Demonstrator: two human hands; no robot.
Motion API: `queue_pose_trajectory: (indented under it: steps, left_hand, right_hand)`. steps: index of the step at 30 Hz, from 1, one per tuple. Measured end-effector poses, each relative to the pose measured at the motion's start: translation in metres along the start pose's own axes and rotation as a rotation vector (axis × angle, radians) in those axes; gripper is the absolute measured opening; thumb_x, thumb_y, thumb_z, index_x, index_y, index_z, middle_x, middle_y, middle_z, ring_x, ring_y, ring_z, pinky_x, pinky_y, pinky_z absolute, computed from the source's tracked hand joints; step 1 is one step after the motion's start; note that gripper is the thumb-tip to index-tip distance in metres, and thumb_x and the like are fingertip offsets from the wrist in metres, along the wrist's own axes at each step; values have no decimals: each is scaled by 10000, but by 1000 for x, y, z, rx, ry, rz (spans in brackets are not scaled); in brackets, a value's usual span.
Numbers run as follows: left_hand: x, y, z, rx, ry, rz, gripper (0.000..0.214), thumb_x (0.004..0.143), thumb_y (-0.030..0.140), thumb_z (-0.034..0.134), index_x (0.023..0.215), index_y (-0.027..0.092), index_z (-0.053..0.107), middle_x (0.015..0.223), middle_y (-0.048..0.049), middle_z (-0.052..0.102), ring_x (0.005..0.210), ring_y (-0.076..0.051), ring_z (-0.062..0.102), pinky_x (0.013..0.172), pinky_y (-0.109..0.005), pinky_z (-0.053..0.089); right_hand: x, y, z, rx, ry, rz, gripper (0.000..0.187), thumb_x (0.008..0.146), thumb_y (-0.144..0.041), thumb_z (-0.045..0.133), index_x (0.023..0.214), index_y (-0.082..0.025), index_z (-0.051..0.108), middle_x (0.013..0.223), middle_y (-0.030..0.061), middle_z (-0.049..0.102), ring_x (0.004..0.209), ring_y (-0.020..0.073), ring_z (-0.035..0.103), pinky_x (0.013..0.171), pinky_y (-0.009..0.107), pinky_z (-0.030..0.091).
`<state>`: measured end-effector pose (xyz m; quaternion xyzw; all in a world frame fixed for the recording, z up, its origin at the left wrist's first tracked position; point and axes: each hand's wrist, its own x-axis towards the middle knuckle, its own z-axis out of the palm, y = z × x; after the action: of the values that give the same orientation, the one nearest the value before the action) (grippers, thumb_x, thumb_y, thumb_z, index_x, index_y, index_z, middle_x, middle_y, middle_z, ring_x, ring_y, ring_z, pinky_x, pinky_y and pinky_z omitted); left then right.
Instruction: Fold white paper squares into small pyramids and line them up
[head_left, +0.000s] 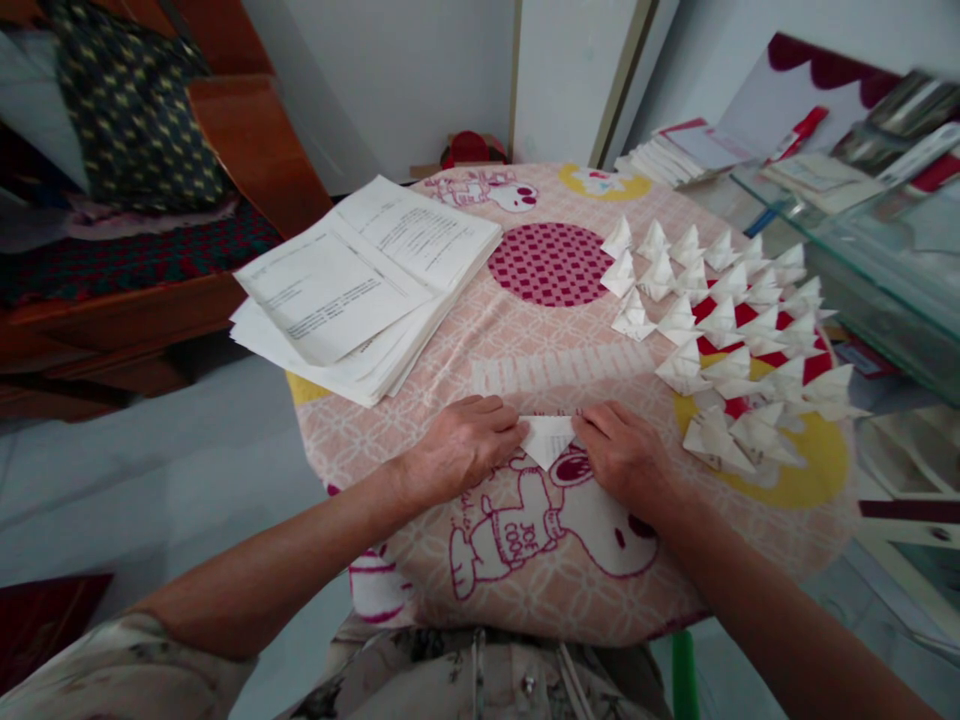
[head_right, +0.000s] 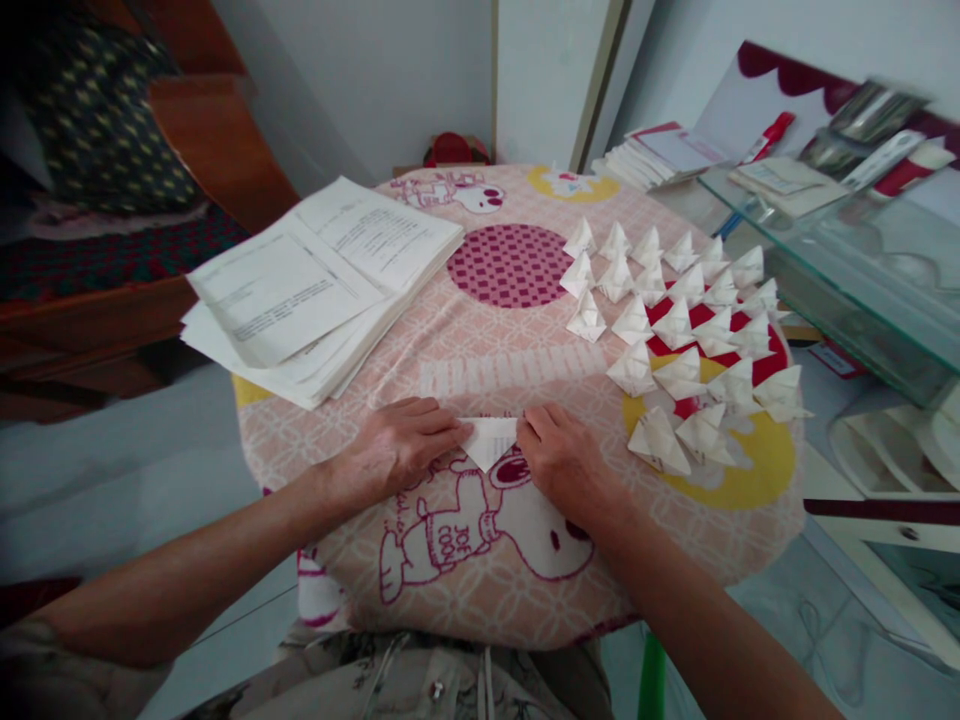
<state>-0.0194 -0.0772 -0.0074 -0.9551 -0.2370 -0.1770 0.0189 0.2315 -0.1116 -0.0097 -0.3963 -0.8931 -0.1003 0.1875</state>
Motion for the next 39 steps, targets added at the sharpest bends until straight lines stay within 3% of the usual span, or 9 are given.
queue_pose_trajectory:
  steps: [8,19,25,31,39]
  left_hand:
    - [0,0,2,-12,10,-7,198,982,210,502,898,158,673,770,-30,610,706,-176,519,641,-319,412]
    - [0,-1,1,-21,-6,-3,205,1001,231,476,972,153,663,807,-40,618,729,-175,522,651,-309,412]
    - [2,-4,3,-40,-75,36,188,1000,204,461,1003,154,642,886,-66,628,844,-185,553,723,-306,446]
    - [2,-6,4,-43,-59,58,157,980,207,509,1030,139,642,880,-74,637,843,-195,567,705,-312,453]
    - [5,-4,0,-92,-76,-11,193,992,204,474,959,155,658,877,-77,645,825,-189,560,706,-313,462]
  right_hand:
    - [1,-15,1,39,23,-74,262,974,-112,445,1027,-97,701,1010,152,667,961,253,576,888,397,519]
    - [0,-32,-5,113,-16,-211,241,975,-96,454,1031,-73,687,933,144,675,895,239,578,775,373,497]
    - [0,-31,-1,140,-14,-208,229,975,-112,474,1013,-74,697,942,144,686,887,232,592,778,374,499]
    - [-2,-31,-2,110,-9,-130,240,970,-93,472,1024,-87,705,966,145,702,900,229,610,781,359,522]
    - [-4,-34,-5,21,7,-168,261,971,-92,465,1064,-65,707,1070,163,721,945,243,626,815,368,526]
